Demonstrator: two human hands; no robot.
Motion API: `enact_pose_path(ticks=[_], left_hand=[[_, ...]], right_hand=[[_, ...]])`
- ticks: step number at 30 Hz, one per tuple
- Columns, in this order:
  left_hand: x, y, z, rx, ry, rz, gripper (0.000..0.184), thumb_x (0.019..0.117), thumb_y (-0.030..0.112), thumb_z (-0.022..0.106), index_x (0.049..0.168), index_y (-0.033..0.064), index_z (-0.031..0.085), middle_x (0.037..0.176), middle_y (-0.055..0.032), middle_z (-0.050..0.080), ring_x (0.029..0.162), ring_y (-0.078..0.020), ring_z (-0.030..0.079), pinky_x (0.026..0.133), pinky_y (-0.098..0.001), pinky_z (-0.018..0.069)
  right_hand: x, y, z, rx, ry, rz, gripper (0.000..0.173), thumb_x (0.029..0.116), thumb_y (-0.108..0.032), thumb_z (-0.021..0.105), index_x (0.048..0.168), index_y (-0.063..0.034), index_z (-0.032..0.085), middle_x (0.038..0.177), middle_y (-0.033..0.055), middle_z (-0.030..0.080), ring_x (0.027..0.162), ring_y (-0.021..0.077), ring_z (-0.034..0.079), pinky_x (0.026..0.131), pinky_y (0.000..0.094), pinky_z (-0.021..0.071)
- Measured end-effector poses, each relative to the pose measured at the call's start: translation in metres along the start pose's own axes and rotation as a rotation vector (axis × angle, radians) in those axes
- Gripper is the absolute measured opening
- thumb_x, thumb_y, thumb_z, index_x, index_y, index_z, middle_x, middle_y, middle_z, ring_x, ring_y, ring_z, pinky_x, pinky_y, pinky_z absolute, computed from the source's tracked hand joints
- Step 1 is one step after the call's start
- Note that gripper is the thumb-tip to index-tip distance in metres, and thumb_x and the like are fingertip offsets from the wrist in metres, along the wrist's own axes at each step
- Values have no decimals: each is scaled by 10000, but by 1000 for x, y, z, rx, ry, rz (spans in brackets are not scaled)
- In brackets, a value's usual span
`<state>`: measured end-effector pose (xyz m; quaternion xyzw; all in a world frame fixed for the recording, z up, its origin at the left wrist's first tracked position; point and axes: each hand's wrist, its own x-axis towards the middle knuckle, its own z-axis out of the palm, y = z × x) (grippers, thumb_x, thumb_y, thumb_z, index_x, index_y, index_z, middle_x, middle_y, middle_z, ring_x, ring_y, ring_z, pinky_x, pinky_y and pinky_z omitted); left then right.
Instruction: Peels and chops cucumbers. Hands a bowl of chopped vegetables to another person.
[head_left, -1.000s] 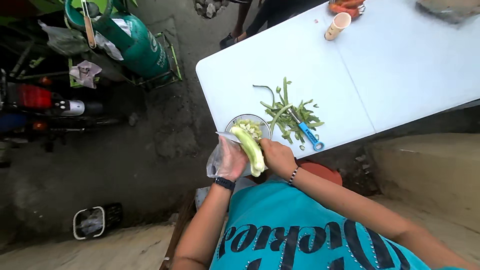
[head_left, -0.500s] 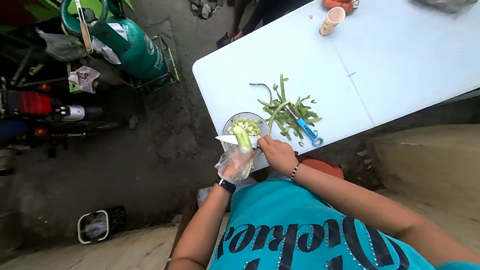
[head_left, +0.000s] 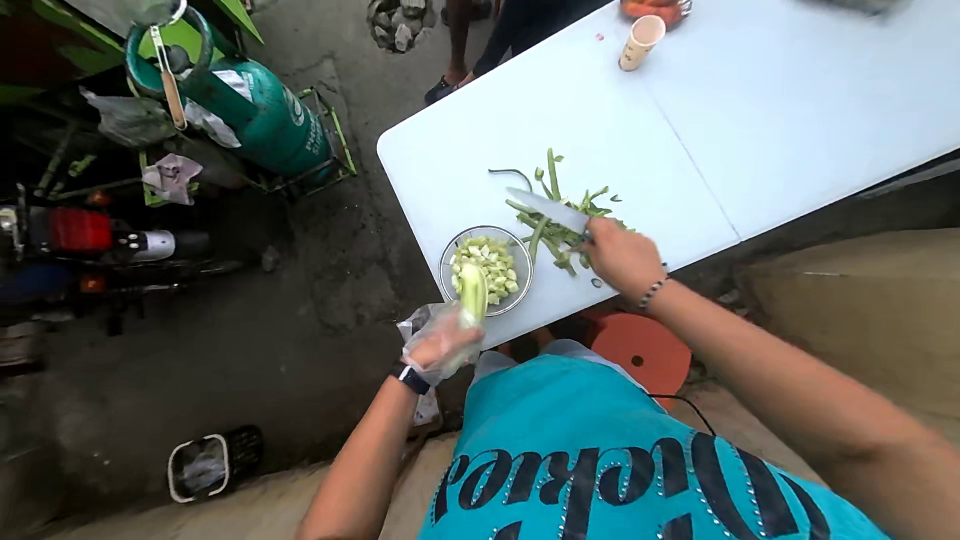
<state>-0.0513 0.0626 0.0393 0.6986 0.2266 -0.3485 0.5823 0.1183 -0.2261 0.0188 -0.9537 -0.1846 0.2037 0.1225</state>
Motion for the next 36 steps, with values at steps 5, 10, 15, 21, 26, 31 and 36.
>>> enact_pose_path(ticks=[5, 10, 15, 21, 26, 31, 36], left_hand=[[49, 13, 15, 585, 345, -123, 523, 1006, 261, 603, 1433, -17, 486, 1288, -255, 635, 1203, -389, 624, 1026, -579, 488], [87, 10, 25, 812, 462, -209, 715, 939, 257, 669, 1544, 32, 360, 1390, -265, 569, 1253, -435, 580, 999, -628, 485], [79, 7, 15, 671, 542, -83, 593, 976, 326, 638, 1489, 76, 474, 1396, -231, 580, 1281, -397, 565, 1037, -626, 454], [51, 11, 0, -226, 441, 342, 378, 1096, 321, 409, 1268, 48, 606, 918, -121, 692, 706, -198, 670, 635, -380, 596], [-8, 76, 8, -587, 187, 850, 559, 986, 597, 530, 1227, 98, 607, 1039, -112, 738, 754, -197, 709, 654, -346, 606], [-62, 141, 2, -596, 149, 1154, 565, 1044, 506, 486, 1527, 231, 386, 1264, -91, 700, 864, -174, 726, 726, -306, 609], [-90, 174, -1, -635, 243, 1220, 382, 1081, 229, 443, 1461, 190, 460, 1411, -93, 606, 920, -165, 713, 733, -296, 606]], right_hand=[[-15, 7, 15, 65, 50, 11, 253, 1030, -186, 602, 1219, -18, 602, 1177, 238, 657, 920, 456, 699, 719, 648, 557], [-33, -14, 44, 131, -16, 29, 287, 1028, -221, 621, 1253, -43, 612, 1245, 207, 641, 953, 412, 702, 769, 618, 573], [-42, -13, 55, 236, -30, 17, 290, 1028, -242, 626, 1238, -43, 613, 1210, 195, 651, 961, 390, 700, 783, 611, 570], [-45, -23, 48, 696, 5, 14, 316, 1039, -250, 620, 1268, -34, 607, 946, 169, 655, 724, 278, 644, 686, 500, 568], [-48, -49, 12, 1025, 31, -58, 294, 1038, -184, 602, 1308, -68, 583, 803, 95, 614, 531, 145, 554, 511, 309, 523], [-55, -74, -28, 1120, 83, -216, 306, 1018, -233, 598, 1296, -105, 596, 744, 40, 610, 528, 106, 561, 507, 254, 519], [-66, -90, -45, 1204, 104, -381, 339, 1017, -265, 596, 1298, -75, 593, 829, 20, 626, 567, 87, 572, 512, 225, 521]])
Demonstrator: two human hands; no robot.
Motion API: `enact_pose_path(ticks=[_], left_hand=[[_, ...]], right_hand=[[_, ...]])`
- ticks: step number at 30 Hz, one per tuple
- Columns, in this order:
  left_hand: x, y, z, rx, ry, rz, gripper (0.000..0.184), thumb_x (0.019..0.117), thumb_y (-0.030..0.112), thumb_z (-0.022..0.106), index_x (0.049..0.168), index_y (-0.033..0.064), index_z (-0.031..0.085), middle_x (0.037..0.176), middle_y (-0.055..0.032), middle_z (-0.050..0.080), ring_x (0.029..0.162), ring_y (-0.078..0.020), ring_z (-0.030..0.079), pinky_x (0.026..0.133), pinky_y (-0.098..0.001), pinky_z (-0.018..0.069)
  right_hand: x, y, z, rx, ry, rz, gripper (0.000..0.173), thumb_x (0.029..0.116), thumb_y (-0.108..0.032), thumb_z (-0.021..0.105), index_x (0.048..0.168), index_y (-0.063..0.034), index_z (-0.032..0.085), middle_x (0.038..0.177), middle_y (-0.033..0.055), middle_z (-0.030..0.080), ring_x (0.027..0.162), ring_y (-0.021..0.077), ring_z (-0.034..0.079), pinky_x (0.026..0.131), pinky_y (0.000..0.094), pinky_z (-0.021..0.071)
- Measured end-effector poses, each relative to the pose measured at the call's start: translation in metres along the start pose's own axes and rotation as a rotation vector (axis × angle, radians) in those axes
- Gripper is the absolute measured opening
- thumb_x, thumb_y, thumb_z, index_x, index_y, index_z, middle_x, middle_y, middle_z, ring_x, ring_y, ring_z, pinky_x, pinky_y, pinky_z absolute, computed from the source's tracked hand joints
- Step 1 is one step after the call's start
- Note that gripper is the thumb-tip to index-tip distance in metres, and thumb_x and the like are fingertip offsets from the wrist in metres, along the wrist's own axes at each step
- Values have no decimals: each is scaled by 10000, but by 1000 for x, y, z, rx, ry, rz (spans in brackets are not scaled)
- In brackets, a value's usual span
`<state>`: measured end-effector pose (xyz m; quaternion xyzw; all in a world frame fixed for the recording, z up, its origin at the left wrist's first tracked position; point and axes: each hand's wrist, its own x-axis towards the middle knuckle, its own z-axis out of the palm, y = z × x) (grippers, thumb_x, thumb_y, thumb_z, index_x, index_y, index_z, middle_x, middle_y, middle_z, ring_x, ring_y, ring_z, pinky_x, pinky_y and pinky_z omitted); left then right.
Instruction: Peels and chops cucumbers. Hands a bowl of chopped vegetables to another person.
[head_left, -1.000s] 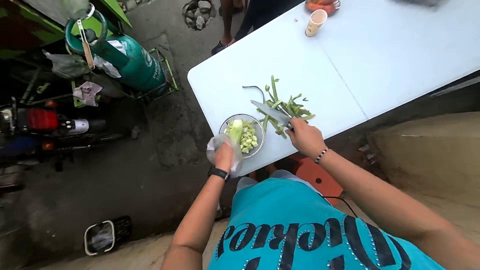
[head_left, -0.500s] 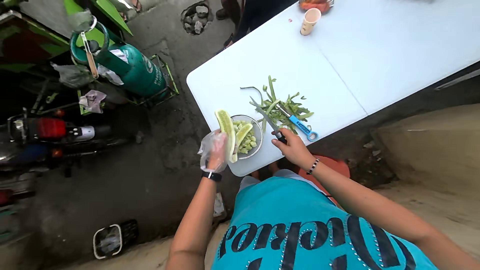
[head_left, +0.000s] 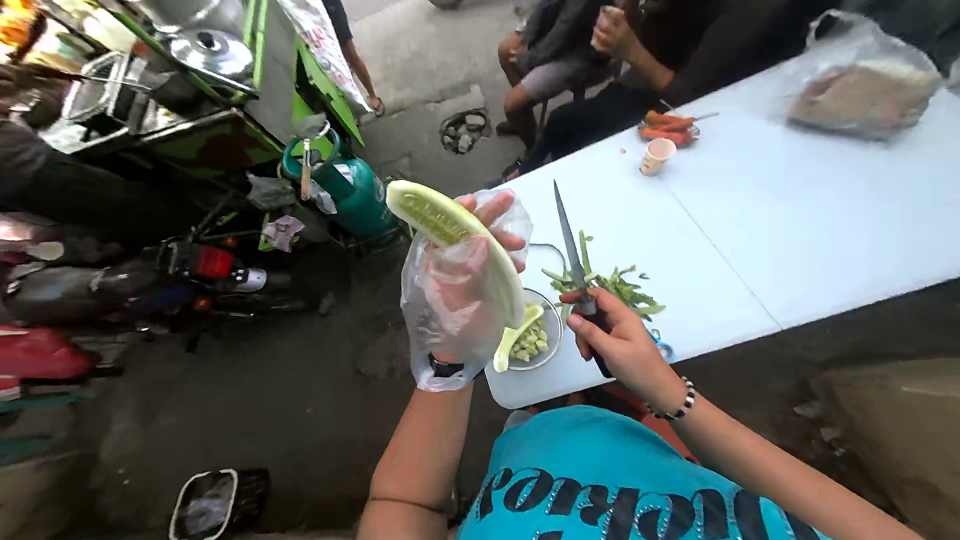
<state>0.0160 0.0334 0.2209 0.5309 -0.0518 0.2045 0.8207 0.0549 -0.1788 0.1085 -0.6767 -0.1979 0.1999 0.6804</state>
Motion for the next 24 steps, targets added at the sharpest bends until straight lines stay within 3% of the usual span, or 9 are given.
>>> enact_pose_path(ticks=[3, 8, 15, 19, 21, 24], left_hand=[[7, 0, 3, 59, 29, 77, 391, 1070, 164, 487, 1461, 163, 468, 1393, -123, 615, 944, -191, 714, 739, -313, 612], [12, 3, 13, 167, 18, 67, 549, 1056, 185, 537, 1554, 284, 329, 1408, -36, 611, 931, -137, 699, 747, -285, 593], [12, 8, 27, 104, 61, 19, 496, 1035, 88, 461, 1506, 232, 410, 1458, -39, 569, 1041, -146, 674, 792, -308, 582], [11, 11, 23, -103, 51, -28, 423, 1062, 168, 503, 1475, 253, 469, 1279, -70, 672, 1118, -229, 686, 909, -420, 601], [14, 16, 17, -123, 34, -38, 377, 1075, 211, 494, 1452, 215, 502, 1239, -104, 697, 1107, -253, 705, 898, -424, 614], [19, 20, 13, -101, 13, 73, 272, 1078, 277, 475, 1291, 152, 588, 1143, -67, 696, 1027, -192, 701, 836, -348, 615]], right_hand=[[-5, -8, 1, 56, -27, -46, 351, 1026, -260, 598, 1303, -44, 585, 864, 23, 628, 573, 89, 568, 500, 224, 520], [-12, -18, 1, 132, -37, -62, 346, 1022, -241, 603, 1300, -36, 577, 872, 28, 625, 563, 95, 571, 488, 223, 527], [-18, -23, 0, 153, -49, -59, 349, 1020, -245, 604, 1301, -40, 578, 873, 17, 620, 560, 88, 570, 485, 218, 529], [-22, -24, 1, 198, -104, -154, 376, 1068, -330, 537, 1299, -36, 578, 857, 12, 619, 587, 84, 570, 505, 217, 523], [-24, -28, 2, 205, -146, -214, 414, 1095, -380, 465, 1295, -34, 573, 887, 17, 639, 624, 84, 586, 528, 215, 529], [-29, -33, 5, 192, -176, -301, 392, 1101, -372, 461, 1268, -40, 589, 887, 1, 645, 667, 55, 592, 565, 188, 520]])
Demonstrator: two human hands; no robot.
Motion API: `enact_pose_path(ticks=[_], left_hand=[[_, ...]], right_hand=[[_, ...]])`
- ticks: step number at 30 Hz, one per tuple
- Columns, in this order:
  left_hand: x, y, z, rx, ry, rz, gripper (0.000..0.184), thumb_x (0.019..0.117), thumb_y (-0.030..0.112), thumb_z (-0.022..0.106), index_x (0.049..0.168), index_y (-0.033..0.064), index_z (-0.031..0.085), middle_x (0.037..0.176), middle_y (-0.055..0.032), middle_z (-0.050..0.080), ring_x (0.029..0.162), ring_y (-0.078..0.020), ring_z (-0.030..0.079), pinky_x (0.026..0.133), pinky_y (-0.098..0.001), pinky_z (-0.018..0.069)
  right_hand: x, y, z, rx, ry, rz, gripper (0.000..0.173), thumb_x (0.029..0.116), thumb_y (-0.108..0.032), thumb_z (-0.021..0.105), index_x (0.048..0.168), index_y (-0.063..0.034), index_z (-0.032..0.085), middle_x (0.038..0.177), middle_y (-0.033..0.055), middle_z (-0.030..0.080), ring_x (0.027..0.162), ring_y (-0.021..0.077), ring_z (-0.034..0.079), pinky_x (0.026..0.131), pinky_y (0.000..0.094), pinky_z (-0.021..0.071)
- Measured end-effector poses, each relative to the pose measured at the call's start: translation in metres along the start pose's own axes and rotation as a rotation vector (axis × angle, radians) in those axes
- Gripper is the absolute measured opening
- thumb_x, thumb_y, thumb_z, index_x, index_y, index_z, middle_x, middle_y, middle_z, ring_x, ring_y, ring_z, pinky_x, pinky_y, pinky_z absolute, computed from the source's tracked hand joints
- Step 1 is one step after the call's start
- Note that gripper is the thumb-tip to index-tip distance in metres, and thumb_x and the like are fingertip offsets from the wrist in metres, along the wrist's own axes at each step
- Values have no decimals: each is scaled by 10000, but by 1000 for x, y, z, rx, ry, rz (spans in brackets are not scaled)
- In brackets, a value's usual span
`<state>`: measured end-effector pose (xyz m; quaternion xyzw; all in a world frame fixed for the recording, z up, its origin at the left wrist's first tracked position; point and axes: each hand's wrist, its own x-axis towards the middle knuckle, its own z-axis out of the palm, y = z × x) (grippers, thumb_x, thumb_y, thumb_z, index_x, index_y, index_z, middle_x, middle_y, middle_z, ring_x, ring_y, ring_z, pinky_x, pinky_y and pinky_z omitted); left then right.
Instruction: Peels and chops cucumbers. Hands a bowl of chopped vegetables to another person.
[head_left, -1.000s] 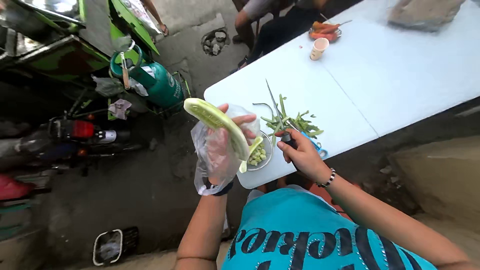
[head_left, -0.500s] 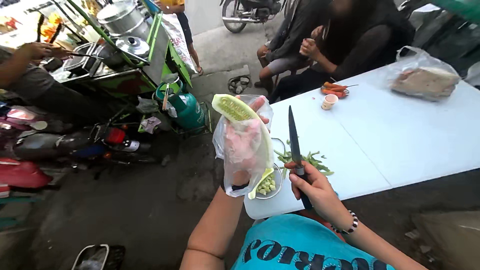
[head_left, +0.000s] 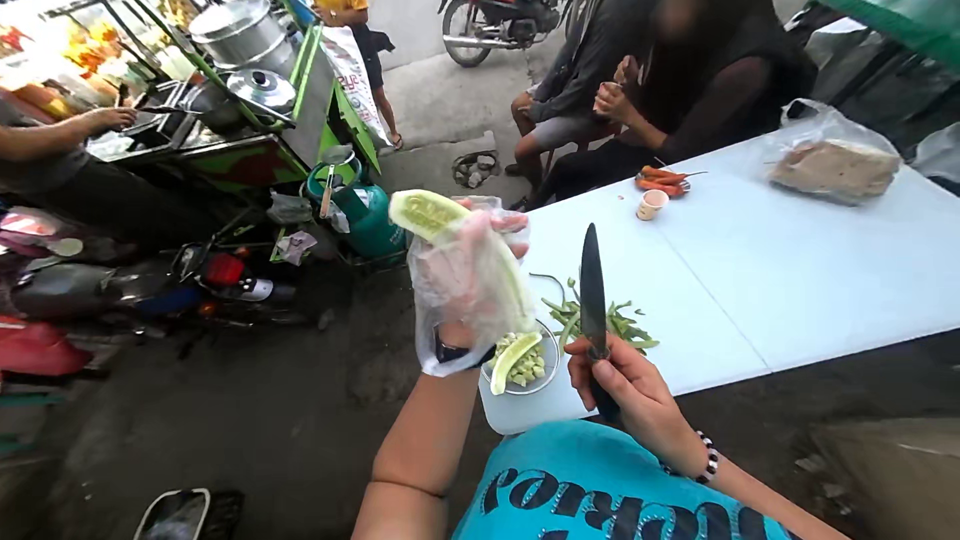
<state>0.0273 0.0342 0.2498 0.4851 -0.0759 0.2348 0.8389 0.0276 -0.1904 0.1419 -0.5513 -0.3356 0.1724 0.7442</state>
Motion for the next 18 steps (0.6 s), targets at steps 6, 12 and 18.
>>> enact_pose_path(ticks=[6, 12, 18], left_hand=[[13, -8, 6, -242, 223, 5, 339, 1101, 410, 344, 1172, 211, 609, 1062, 9, 669, 941, -112, 679, 818, -270, 587], [12, -15, 16, -364, 289, 6, 687, 1041, 651, 107, 1186, 188, 594, 1071, -19, 669, 1029, -192, 678, 930, -415, 569], [14, -16, 26, -369, 368, 50, 702, 1038, 657, 83, 1203, 182, 572, 1042, -26, 662, 999, -200, 685, 910, -417, 583]], right_hand=[[0, 0, 10, -179, -97, -96, 419, 1108, -384, 423, 1252, -30, 597, 811, -34, 589, 657, -11, 542, 568, 150, 473], [2, 3, 14, -195, -98, -80, 445, 1110, -386, 410, 1248, -4, 592, 781, -21, 578, 621, 4, 528, 542, 166, 464], [1, -2, 15, -173, -74, -72, 453, 1114, -395, 396, 1251, -10, 590, 789, -30, 570, 633, 0, 534, 548, 156, 468]])
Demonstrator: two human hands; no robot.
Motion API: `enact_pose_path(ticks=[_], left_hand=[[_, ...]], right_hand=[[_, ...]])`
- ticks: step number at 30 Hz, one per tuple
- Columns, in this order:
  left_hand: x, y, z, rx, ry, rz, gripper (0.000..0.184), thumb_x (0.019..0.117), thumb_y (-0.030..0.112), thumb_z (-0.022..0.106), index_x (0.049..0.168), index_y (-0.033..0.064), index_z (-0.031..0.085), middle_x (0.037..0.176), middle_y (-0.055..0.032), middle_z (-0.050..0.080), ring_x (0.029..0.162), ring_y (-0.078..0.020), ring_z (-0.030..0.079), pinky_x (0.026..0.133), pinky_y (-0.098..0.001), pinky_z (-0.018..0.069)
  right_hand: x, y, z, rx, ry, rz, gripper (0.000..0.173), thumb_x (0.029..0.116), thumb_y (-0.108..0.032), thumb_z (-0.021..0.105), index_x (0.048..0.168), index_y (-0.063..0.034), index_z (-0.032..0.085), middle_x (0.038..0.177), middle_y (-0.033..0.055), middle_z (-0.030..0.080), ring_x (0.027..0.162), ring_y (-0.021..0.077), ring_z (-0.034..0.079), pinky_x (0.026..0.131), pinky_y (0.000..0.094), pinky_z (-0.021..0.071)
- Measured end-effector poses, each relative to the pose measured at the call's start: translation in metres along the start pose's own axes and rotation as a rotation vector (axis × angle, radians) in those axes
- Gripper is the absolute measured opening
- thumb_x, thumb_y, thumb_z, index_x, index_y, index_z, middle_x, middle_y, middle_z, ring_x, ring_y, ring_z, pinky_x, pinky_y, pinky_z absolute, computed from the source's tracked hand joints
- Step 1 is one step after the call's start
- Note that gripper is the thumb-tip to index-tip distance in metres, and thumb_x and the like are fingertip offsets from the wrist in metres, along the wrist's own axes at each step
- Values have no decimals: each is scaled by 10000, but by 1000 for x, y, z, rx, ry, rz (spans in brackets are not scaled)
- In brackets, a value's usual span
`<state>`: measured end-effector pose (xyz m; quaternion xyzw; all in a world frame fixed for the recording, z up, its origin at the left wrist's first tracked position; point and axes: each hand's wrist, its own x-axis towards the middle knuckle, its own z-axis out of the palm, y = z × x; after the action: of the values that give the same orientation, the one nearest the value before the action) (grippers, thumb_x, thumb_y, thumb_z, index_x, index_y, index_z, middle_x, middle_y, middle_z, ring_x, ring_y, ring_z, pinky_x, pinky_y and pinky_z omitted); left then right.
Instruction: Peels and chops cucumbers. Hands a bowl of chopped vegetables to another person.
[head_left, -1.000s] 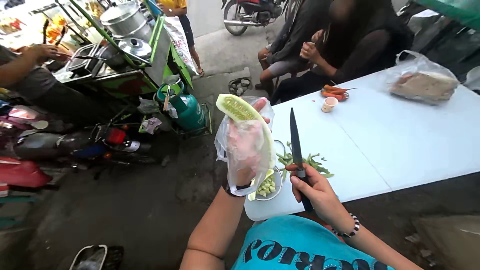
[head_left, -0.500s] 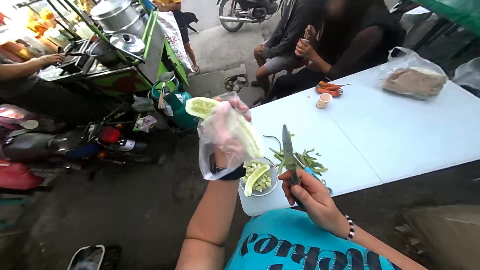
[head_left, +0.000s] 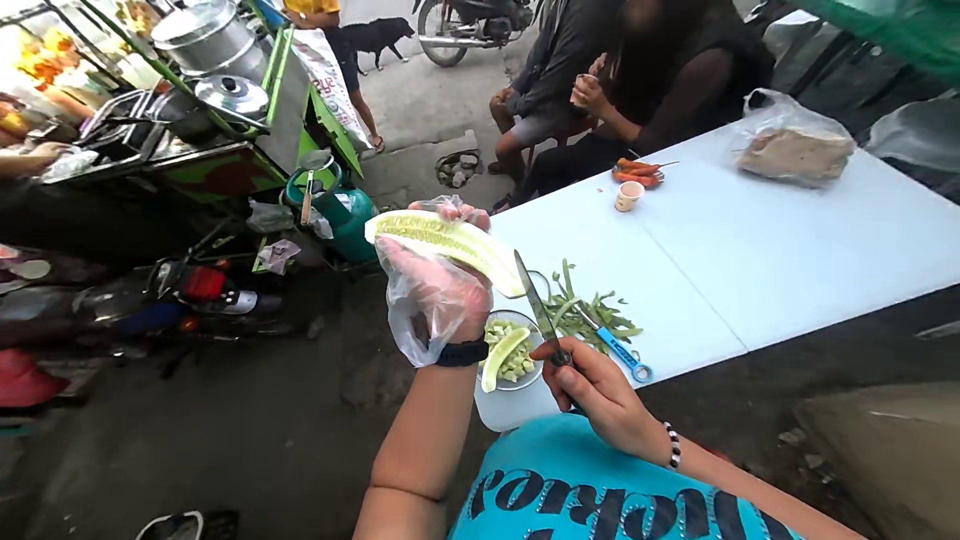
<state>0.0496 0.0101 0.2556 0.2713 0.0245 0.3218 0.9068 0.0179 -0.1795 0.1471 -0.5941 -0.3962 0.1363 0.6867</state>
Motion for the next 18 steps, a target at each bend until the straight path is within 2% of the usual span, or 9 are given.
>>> enact_pose_path(ticks=[5, 9, 16, 18], left_hand=[[-1, 1, 4, -50, -23, 22, 736, 1023, 680, 62, 1189, 178, 575, 1064, -28, 648, 1038, -189, 663, 934, -404, 562], [-1, -1, 0, -77, -27, 29, 723, 1015, 701, 102, 1209, 190, 575, 1080, -29, 655, 1055, -197, 665, 948, -414, 560], [-2, -3, -2, 76, -52, 150, 722, 1046, 636, 67, 1213, 149, 573, 1026, -45, 665, 962, -182, 685, 848, -386, 599], [-2, -3, -4, 74, -75, 128, 738, 1034, 656, 59, 1205, 152, 571, 988, -39, 653, 910, -170, 676, 815, -363, 596]], right_hand=[[-1, 0, 2, 12, 0, 12, 466, 1115, -409, 388, 1249, -10, 587, 788, -26, 570, 626, 9, 532, 539, 166, 468], [0, 1, 2, 1, 11, 18, 448, 1118, -389, 382, 1252, -13, 585, 781, -28, 565, 611, 8, 523, 529, 163, 460], [-2, 4, 5, -109, 56, 8, 439, 1118, -375, 384, 1232, -5, 591, 762, -25, 561, 603, 5, 513, 525, 164, 449], [-1, 5, 5, -115, 62, -2, 446, 1118, -379, 384, 1228, -1, 594, 755, -23, 558, 600, 7, 513, 523, 166, 453]])
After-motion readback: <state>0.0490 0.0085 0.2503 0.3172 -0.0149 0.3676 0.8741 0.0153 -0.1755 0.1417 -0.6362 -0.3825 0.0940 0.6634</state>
